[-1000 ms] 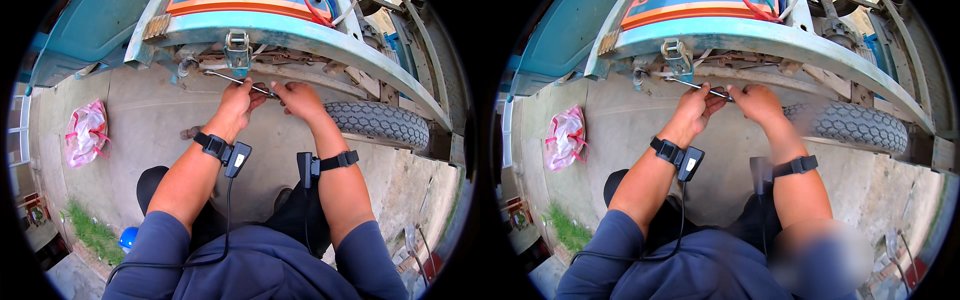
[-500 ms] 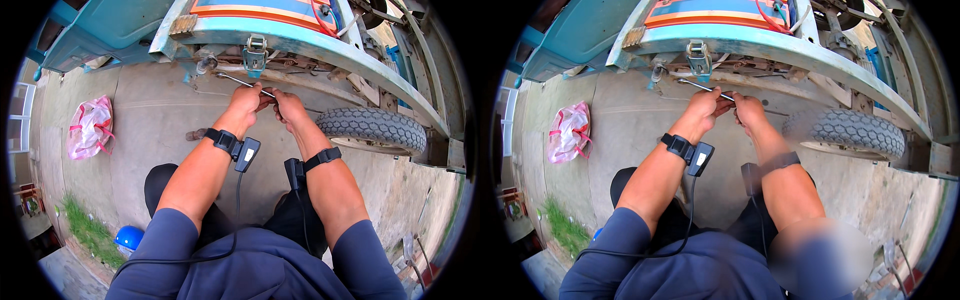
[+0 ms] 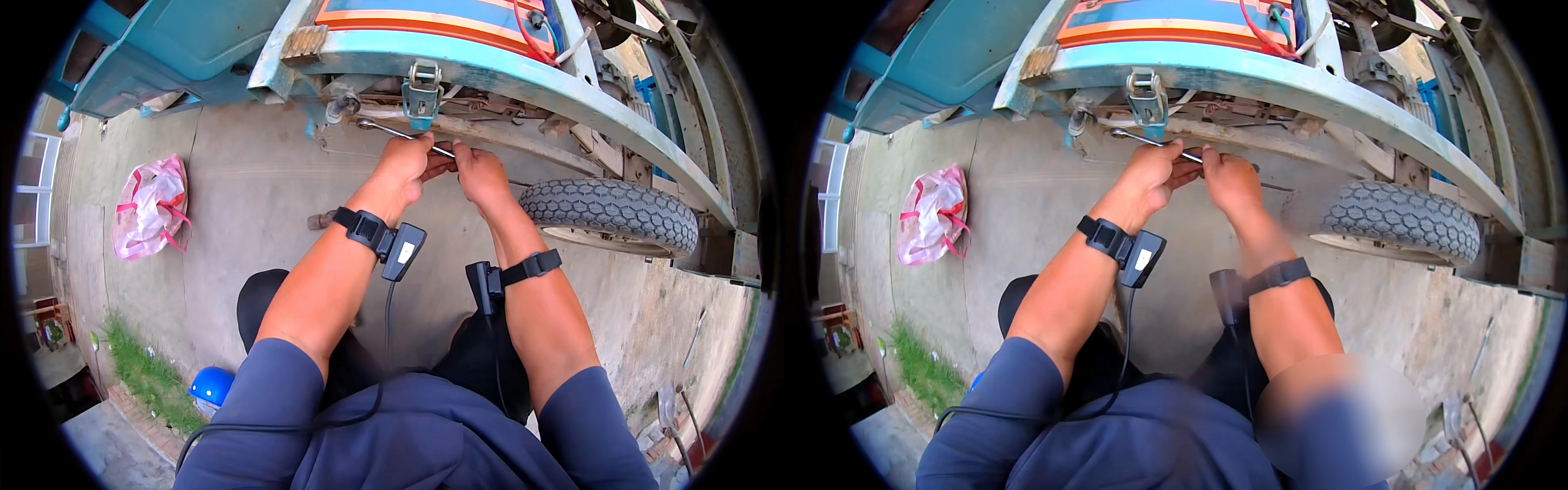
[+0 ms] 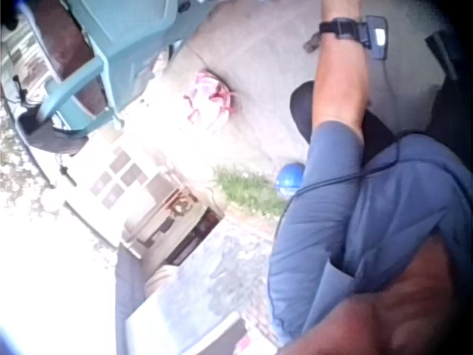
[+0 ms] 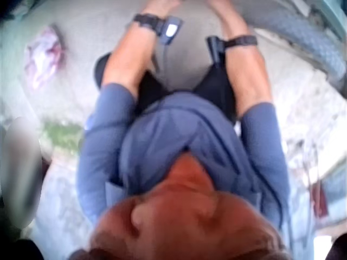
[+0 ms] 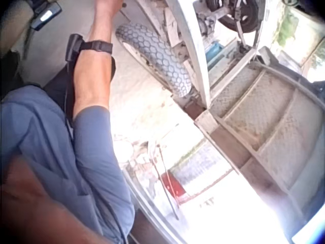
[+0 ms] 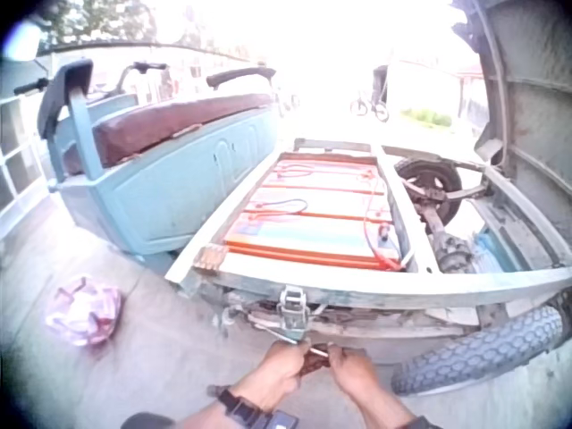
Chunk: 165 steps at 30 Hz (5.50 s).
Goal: The person kneels on the ground and uses a wrench to tighten a bolt on the undercarriage of a light blue three-wheeled vehicle. The person holds the vehicle frame with one hand while turning the wrench with the other.
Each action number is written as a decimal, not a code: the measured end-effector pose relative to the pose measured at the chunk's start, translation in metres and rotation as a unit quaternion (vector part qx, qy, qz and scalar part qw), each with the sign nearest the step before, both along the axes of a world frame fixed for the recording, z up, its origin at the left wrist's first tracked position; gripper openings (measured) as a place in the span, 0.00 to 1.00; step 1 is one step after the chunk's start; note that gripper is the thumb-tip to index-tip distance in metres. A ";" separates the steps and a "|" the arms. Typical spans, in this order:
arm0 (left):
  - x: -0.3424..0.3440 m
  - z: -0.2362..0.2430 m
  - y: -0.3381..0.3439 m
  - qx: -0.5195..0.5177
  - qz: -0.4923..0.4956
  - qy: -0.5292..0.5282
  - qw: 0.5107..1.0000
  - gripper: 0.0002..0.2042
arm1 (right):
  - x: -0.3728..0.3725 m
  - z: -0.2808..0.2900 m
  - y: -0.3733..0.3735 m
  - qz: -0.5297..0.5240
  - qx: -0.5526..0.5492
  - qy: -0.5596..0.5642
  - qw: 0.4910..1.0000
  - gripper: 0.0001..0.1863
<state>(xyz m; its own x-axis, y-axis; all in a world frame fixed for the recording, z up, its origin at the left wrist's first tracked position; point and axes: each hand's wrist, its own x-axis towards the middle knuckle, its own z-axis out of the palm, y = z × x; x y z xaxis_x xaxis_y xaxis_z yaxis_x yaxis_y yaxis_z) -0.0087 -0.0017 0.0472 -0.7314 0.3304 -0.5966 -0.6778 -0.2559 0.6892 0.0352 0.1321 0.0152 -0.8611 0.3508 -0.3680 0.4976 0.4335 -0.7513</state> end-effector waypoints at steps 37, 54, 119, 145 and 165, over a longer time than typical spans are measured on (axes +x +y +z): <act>-0.001 0.025 -0.022 0.131 -0.017 -0.028 0.991 0.11 | 0.017 0.074 -0.022 0.004 0.176 0.151 0.973 0.24; -0.005 0.019 -0.023 0.181 0.009 -0.014 0.983 0.10 | 0.004 0.088 -0.011 0.051 0.108 0.169 0.978 0.21; 0.000 0.036 -0.023 0.119 -0.033 -0.029 0.992 0.11 | -0.031 0.088 0.004 -0.192 -0.746 0.161 0.617 0.08; 0.001 0.018 -0.027 0.164 0.023 -0.024 0.986 0.11 | -0.030 0.064 0.021 -0.017 -0.636 0.241 0.733 0.21; 0.011 0.019 -0.028 0.162 0.029 -0.013 0.986 0.09 | -0.036 0.080 -0.009 -0.086 -0.664 0.270 0.692 0.17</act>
